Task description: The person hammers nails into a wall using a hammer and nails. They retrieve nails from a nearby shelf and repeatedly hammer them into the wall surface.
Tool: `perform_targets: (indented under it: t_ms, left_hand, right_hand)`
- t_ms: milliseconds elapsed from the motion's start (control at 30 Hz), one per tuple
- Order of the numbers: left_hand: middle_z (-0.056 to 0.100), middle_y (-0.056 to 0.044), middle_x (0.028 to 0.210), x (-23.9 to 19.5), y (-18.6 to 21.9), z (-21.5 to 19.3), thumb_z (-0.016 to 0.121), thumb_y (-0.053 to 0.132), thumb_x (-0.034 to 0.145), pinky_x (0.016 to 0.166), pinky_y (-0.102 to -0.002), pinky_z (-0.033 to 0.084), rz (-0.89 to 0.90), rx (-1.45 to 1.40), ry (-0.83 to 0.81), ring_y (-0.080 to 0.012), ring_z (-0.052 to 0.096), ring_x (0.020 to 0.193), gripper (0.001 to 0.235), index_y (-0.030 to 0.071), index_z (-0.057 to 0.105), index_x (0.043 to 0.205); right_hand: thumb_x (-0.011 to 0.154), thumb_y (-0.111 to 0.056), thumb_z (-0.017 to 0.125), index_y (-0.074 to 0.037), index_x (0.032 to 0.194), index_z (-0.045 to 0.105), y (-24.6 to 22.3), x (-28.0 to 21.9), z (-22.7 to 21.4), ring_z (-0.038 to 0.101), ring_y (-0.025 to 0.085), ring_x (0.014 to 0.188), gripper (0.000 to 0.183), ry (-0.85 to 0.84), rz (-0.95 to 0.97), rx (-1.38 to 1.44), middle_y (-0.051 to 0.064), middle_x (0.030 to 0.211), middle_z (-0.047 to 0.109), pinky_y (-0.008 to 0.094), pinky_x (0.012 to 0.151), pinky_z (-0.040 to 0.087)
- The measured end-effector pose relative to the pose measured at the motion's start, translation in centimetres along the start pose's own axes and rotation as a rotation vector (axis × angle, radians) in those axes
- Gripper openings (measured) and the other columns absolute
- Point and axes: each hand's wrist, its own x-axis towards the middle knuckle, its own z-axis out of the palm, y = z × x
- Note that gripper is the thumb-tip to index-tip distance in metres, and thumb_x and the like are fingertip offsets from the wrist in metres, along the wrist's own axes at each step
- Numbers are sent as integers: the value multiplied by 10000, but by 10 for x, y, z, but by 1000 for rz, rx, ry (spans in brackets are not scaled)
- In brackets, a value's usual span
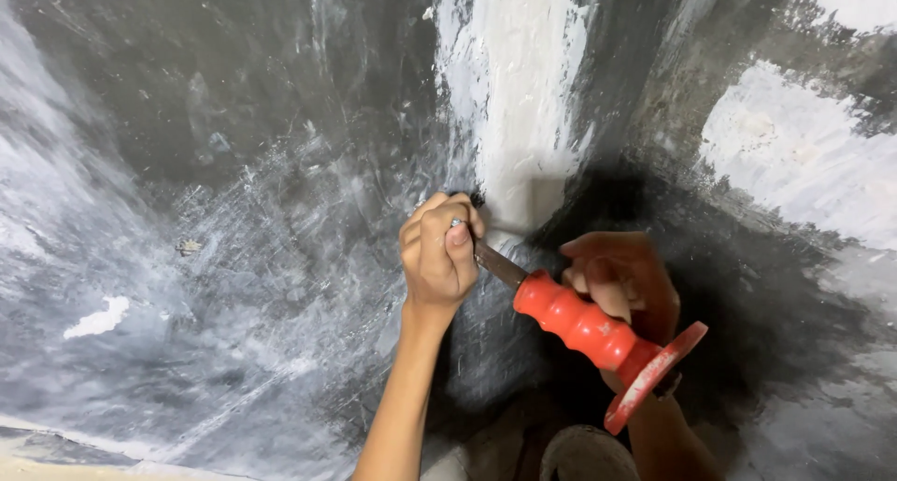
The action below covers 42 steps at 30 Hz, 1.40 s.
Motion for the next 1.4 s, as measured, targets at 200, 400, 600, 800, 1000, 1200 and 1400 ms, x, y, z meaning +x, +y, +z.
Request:
perform_targets:
  t_ms: [200,400,600,800,1000,1200,1400]
  left_hand:
    - [600,-89,739,-17,4,9,359,169,1167,876,-355,576,-196,-64,106,-163,572,681,233,18,462,1022]
    - [588,-105,762,-19,5,10,359,211,1178,914,-377,566,-226,-132,57,-161,573,712,257,17,452,1038]
    - [640,-127,912,3,13,-6,370,233,1200,845,-353,537,-126,-167,41,-217,630,851,219,50,399,1083]
    - [662,-129,967,42,4,-68,447,193,1136,931,-444,470,96,406,72,-301,619,953,212,48,469,983]
    - [658,-120,990,54,-10,-79,499,211,1100,963,-478,476,246,555,-66,-328,639,980,198,39,531,1006]
    - [666,-111,1005,50,-16,-76,524,206,1101,948,-470,472,217,598,-71,-313,643,989,201,35,550,998]
    - [676,-103,981,48,-20,-77,576,205,1055,939,-461,463,215,660,-103,-304,648,987,190,40,579,963]
  right_hand:
    - [1045,-209,710,-95,1008,584,-19,19,21,532,279,882,174,-203,-384,67,104,937,568,345,808,502]
    - [915,-231,799,-126,913,547,-48,46,37,659,216,784,273,-404,-569,342,13,806,612,450,819,567]
    - [1102,-343,518,-127,841,406,-52,9,46,463,143,551,357,22,-453,266,11,637,472,335,634,507]
    - [1075,-254,440,-207,892,451,-7,47,12,307,80,388,189,219,-741,461,-66,502,362,277,442,380]
    - [1050,-351,410,-193,1108,534,9,76,1,391,67,442,209,225,-884,606,-67,543,426,237,453,428]
    - [1096,-371,354,-168,993,517,18,88,22,436,76,494,281,265,-944,535,-40,670,484,258,511,456]
    - [1125,-354,309,-160,794,370,18,89,26,367,66,439,389,83,-929,488,-38,694,454,245,478,472]
